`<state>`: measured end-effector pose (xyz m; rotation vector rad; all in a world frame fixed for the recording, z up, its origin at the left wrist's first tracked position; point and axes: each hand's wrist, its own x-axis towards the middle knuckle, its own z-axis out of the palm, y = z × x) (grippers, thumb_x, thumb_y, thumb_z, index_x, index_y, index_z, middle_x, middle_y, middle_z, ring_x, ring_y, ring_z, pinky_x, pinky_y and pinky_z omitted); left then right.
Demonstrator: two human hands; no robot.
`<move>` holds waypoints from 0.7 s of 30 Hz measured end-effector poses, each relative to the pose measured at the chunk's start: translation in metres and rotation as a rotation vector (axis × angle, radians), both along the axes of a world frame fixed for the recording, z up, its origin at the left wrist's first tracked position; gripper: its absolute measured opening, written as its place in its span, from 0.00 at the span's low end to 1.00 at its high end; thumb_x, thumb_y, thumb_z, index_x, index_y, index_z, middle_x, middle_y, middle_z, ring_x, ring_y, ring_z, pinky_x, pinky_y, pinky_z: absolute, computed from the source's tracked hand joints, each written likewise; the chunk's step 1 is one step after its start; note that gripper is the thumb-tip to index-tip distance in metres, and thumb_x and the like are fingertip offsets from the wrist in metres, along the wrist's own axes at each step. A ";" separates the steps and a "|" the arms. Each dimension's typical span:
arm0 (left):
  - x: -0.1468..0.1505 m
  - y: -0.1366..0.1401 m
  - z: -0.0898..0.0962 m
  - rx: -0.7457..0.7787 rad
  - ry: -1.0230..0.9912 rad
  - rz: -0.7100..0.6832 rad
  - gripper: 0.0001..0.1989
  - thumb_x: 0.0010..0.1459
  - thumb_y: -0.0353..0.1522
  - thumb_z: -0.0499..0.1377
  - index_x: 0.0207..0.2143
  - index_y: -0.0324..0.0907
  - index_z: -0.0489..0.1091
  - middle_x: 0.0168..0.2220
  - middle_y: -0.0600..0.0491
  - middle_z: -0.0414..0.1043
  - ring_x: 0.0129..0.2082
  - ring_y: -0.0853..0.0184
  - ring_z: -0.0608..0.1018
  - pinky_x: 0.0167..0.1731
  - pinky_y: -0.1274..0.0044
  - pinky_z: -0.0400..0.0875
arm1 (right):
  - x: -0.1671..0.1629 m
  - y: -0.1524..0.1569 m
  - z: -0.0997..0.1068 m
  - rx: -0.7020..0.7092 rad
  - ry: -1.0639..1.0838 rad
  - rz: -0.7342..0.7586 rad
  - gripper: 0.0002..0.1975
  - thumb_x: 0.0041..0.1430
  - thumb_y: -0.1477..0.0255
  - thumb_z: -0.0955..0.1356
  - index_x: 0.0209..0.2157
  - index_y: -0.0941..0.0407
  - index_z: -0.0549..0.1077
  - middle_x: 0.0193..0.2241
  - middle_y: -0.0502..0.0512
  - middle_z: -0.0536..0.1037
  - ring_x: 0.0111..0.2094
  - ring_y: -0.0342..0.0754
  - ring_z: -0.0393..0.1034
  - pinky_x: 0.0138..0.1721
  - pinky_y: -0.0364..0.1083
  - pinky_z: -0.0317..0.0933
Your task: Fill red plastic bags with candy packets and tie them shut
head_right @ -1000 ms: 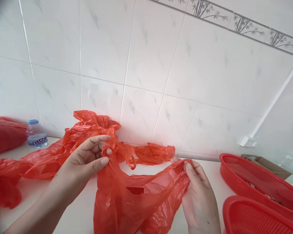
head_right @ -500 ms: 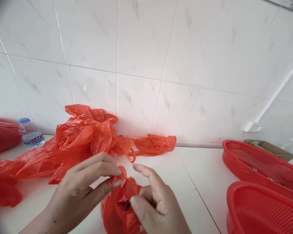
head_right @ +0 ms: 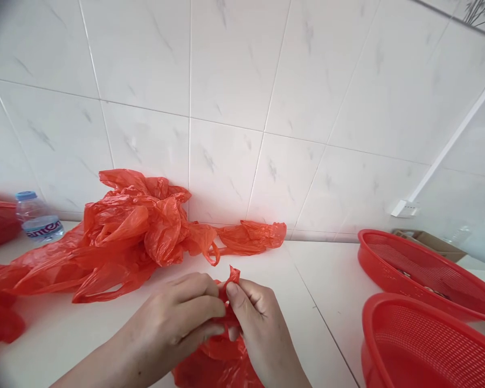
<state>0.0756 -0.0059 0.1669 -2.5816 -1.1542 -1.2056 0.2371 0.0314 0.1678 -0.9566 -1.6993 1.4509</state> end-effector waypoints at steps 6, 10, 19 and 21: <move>-0.003 0.009 -0.004 -0.230 -0.161 0.207 0.09 0.57 0.22 0.53 0.25 0.42 0.63 0.31 0.55 0.68 0.30 0.70 0.70 0.29 0.79 0.63 | 0.019 0.015 -0.011 0.096 0.061 0.229 0.21 0.62 0.56 0.61 0.45 0.55 0.74 0.23 0.49 0.71 0.19 0.38 0.59 0.25 0.41 0.55; -0.003 0.007 -0.003 -0.453 -0.248 0.183 0.07 0.58 0.25 0.51 0.28 0.44 0.61 0.36 0.58 0.71 0.34 0.70 0.72 0.33 0.80 0.64 | 0.030 0.019 -0.009 0.232 -0.009 0.366 0.18 0.62 0.61 0.62 0.33 0.55 0.79 0.25 0.49 0.66 0.25 0.39 0.58 0.31 0.42 0.56; 0.004 0.004 -0.006 -0.428 -0.028 0.342 0.06 0.56 0.28 0.55 0.26 0.44 0.62 0.23 0.59 0.67 0.23 0.70 0.68 0.23 0.79 0.57 | 0.011 0.013 -0.004 0.225 -0.394 -0.048 0.17 0.52 0.77 0.63 0.43 0.49 0.74 0.24 0.45 0.70 0.25 0.41 0.62 0.29 0.41 0.57; 0.004 0.005 -0.007 -0.371 0.010 0.336 0.05 0.54 0.26 0.56 0.27 0.43 0.64 0.23 0.58 0.68 0.23 0.70 0.69 0.23 0.79 0.57 | 0.012 0.014 -0.004 0.229 -0.331 0.009 0.17 0.53 0.79 0.60 0.39 0.50 0.76 0.28 0.47 0.74 0.29 0.42 0.66 0.32 0.41 0.60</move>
